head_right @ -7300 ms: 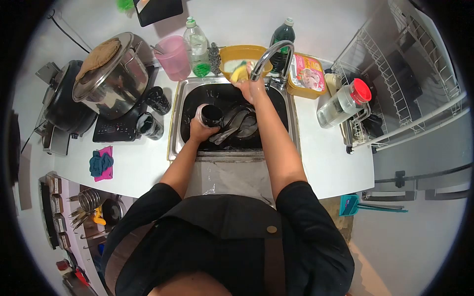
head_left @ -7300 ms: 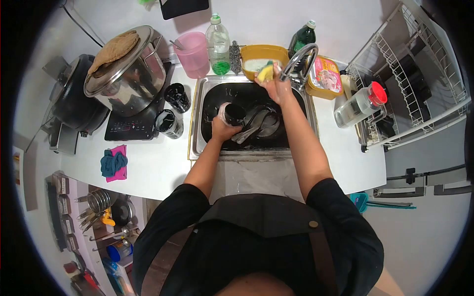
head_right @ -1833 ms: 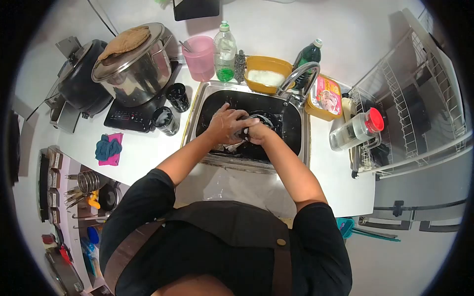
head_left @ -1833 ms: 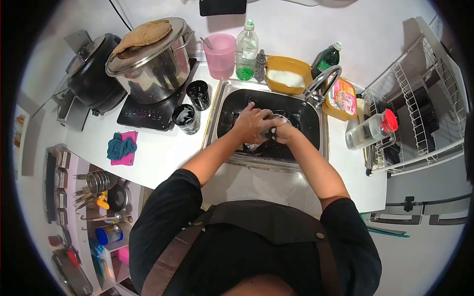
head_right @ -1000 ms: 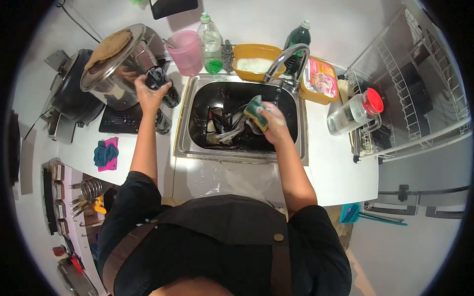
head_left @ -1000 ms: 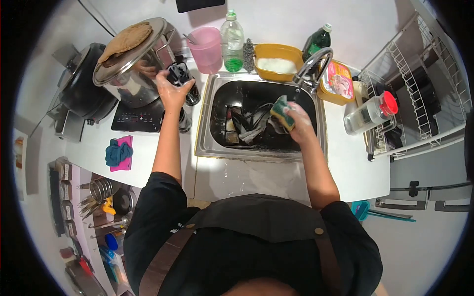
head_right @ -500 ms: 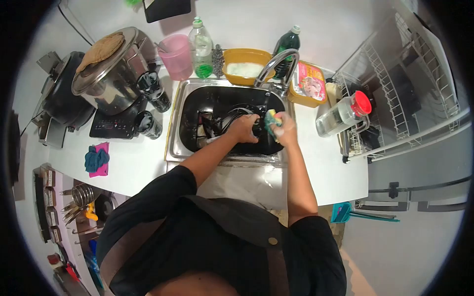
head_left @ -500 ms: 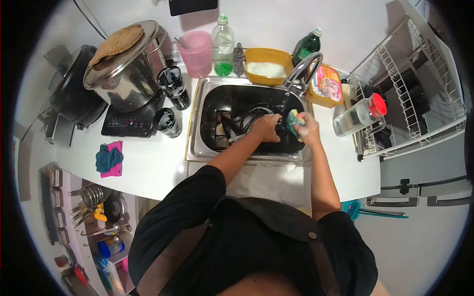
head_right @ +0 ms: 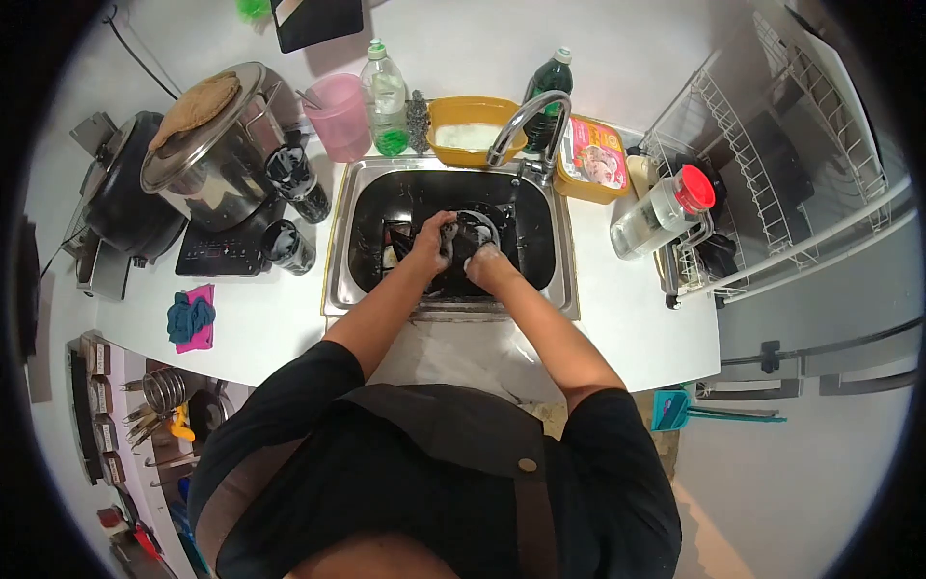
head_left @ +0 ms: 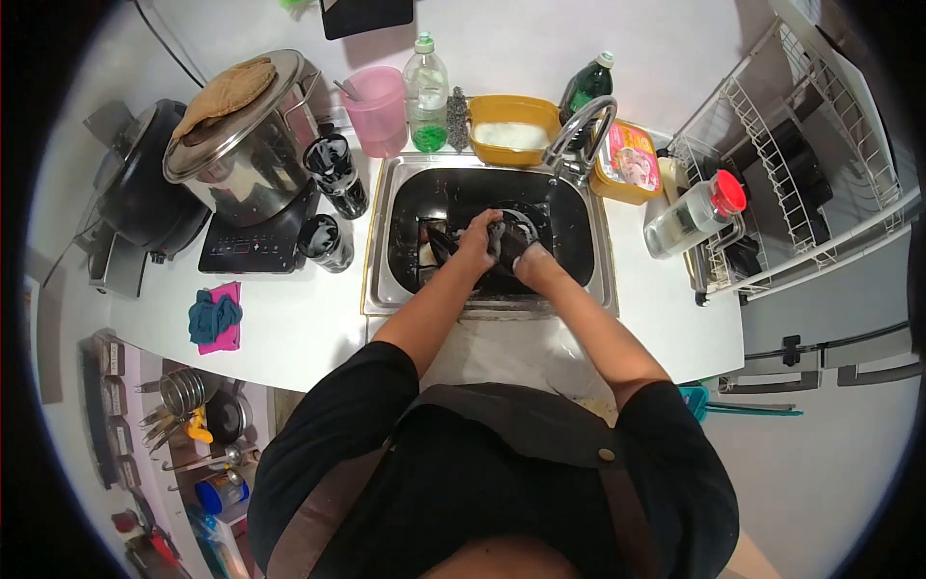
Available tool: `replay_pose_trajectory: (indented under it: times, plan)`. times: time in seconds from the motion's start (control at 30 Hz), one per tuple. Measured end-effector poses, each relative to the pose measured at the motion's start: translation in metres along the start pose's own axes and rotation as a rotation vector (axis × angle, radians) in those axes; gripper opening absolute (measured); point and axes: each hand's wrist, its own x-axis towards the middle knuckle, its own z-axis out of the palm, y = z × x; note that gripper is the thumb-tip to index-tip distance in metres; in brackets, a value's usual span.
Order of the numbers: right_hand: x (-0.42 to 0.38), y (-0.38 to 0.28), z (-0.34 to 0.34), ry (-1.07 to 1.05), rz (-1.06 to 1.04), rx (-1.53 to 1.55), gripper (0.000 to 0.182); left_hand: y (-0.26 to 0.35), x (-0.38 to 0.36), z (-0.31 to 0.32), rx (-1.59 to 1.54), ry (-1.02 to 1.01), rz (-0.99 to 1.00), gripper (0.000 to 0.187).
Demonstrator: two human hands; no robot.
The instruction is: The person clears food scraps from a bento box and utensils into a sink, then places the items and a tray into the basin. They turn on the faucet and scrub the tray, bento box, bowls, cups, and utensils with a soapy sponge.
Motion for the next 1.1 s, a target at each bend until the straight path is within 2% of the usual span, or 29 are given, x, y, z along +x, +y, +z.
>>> replay_pose_trajectory:
  times: [0.07,0.1,0.17,0.27,0.3,0.33,0.4,0.43,0.53,0.57,0.67,0.7,0.73,0.8,0.83,0.9,0.93,0.97,1.0,1.07,1.1]
  plan:
    - [0.020,0.006,0.013,0.548,-0.290,0.003,0.037,0.002,-0.006,0.006,0.010,-0.096,0.092,0.014]
    - [0.025,0.002,0.013,0.488,-0.222,0.104,0.042,0.007,-0.009,0.011,0.036,-0.152,0.141,0.018]
    - [0.024,-0.001,-0.001,0.245,-0.210,0.015,0.037,0.023,-0.016,0.019,0.038,-0.226,0.173,0.032]
    - [0.020,-0.015,-0.020,-0.118,-0.195,-0.104,0.029,0.037,0.001,0.005,0.052,-0.189,0.153,0.032]
    - [0.023,-0.021,-0.027,-0.228,-0.189,-0.142,0.027,0.036,0.016,-0.008,0.024,-0.150,0.204,0.029]
    - [0.027,-0.025,-0.038,-0.333,-0.183,-0.186,0.026,0.043,0.014,-0.011,0.021,-0.124,0.142,0.027]
    - [0.017,-0.035,-0.058,-0.390,-0.112,-0.004,0.029,0.045,0.006,-0.020,0.006,-0.066,0.002,0.024]
    - [0.010,-0.038,-0.060,-0.429,-0.071,0.095,0.031,0.043,-0.005,-0.012,0.048,-0.164,-0.063,0.021]
    - [0.023,-0.015,-0.040,-0.278,0.198,0.466,0.038,0.036,-0.019,-0.002,0.257,-0.191,-0.011,0.025]
    - [0.022,-0.006,-0.041,-0.231,0.309,0.726,0.041,0.041,-0.019,-0.007,0.325,-0.202,-0.065,0.033]
    - [0.015,0.015,-0.046,-0.014,-0.048,1.339,0.049,0.059,-0.033,-0.020,0.390,-0.365,-0.328,0.042]
    - [0.015,0.021,-0.044,-0.099,-0.068,1.518,0.052,0.062,-0.040,-0.023,0.389,-0.478,-0.325,0.052]
    - [0.014,0.021,-0.048,-0.147,0.106,1.635,0.049,0.062,-0.040,-0.029,0.370,-0.577,-0.388,0.053]
    - [0.017,0.023,-0.059,0.010,0.125,1.455,0.032,0.060,-0.035,-0.040,0.321,-0.779,-0.508,0.056]
    - [0.024,0.024,-0.058,0.146,0.221,1.345,0.027,0.056,-0.023,-0.048,0.394,-0.896,-0.482,0.057]
    - [0.039,0.021,-0.050,0.412,0.404,1.108,0.024,0.039,-0.030,-0.041,0.391,-0.729,-0.351,0.058]
    - [0.041,0.016,-0.048,0.619,0.376,0.892,0.027,0.026,-0.036,-0.035,0.388,-0.644,-0.290,0.058]
    - [0.043,0.010,-0.046,0.814,0.345,0.667,0.030,0.016,-0.047,-0.021,0.284,-0.503,-0.181,0.052]
    - [0.044,0.005,-0.046,1.000,0.309,0.429,0.033,0.008,-0.041,-0.016,0.110,-0.391,-0.157,0.048]
    - [0.035,-0.010,-0.040,1.019,0.089,0.524,0.029,-0.001,-0.026,-0.009,-0.232,-0.164,-0.106,0.044]
    - [0.029,-0.019,-0.036,0.987,-0.035,0.508,0.027,0.005,-0.024,-0.014,-0.230,-0.277,-0.122,0.042]
